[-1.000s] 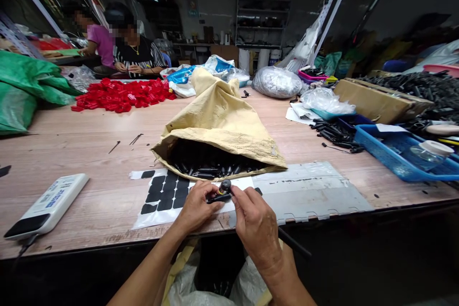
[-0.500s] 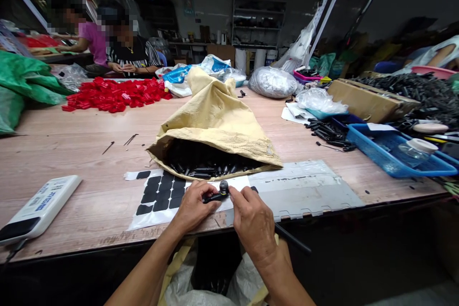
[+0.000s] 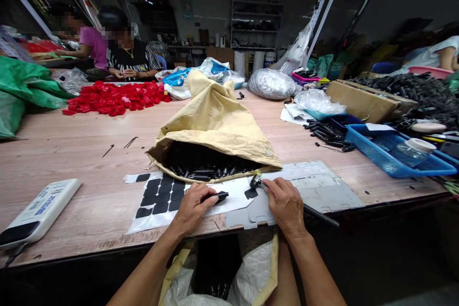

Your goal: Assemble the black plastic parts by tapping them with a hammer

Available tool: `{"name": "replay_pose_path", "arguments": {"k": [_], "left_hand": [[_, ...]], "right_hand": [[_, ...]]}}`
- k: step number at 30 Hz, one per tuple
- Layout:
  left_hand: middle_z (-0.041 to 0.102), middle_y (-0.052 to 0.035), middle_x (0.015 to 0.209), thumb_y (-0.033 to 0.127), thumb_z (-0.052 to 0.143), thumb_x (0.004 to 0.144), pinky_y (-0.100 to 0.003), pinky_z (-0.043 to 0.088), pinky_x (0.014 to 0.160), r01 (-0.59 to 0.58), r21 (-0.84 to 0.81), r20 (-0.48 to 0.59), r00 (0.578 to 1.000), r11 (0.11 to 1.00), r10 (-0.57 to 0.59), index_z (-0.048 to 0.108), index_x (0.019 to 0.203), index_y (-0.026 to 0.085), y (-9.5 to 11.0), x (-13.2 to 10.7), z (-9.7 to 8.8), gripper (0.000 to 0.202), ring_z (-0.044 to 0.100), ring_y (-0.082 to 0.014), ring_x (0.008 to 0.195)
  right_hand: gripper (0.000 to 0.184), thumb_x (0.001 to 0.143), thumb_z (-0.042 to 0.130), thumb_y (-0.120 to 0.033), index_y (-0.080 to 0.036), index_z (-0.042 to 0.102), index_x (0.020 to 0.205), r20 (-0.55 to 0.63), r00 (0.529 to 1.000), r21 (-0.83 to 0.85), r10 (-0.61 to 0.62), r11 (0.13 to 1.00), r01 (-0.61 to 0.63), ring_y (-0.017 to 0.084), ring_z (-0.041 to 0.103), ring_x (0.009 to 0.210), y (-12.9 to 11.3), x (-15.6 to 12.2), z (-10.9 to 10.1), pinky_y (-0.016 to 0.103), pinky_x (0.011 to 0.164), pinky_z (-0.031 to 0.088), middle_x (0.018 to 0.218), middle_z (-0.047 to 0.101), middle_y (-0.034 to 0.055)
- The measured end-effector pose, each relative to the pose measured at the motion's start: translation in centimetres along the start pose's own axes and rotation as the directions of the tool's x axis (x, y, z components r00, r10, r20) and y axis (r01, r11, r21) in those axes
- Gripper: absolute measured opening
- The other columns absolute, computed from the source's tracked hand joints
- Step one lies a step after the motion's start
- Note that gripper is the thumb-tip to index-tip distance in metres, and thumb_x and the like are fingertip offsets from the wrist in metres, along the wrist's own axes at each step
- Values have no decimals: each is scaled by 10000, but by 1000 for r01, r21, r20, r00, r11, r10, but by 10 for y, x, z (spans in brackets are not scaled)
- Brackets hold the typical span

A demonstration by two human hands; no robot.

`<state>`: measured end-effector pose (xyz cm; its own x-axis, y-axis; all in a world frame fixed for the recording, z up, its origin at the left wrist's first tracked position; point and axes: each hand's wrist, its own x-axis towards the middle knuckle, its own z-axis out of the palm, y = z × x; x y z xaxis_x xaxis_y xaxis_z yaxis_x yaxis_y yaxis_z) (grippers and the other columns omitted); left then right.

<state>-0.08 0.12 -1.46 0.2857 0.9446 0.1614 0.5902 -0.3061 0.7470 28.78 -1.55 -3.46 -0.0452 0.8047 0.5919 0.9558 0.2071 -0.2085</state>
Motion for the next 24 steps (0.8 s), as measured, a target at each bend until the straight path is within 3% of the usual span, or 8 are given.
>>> {"name": "replay_pose_path", "arguments": {"k": [15,24], "left_hand": [[658,-12,878,352,396,1023,-360,388,834,-38,107,30,999,994,35,631,777,222,1,-2,0,364,529,-209,899],[615,-17,845,367,365,1040,-367,386,833,-49,141,51,998,989,42,569,738,208,1,-1,-2,398,516,-209,886]], "right_hand": [[222,950,543,-279,-249,711,1093,-9,1000,-15,28,999,-29,200,573,891,7,-3,10,315,805,425,914,657,38],[212,954,549,-271,-247,701,1101,0,999,-6,43,999,-43,202,565,899,5,-4,10,316,818,413,912,652,31]]}}
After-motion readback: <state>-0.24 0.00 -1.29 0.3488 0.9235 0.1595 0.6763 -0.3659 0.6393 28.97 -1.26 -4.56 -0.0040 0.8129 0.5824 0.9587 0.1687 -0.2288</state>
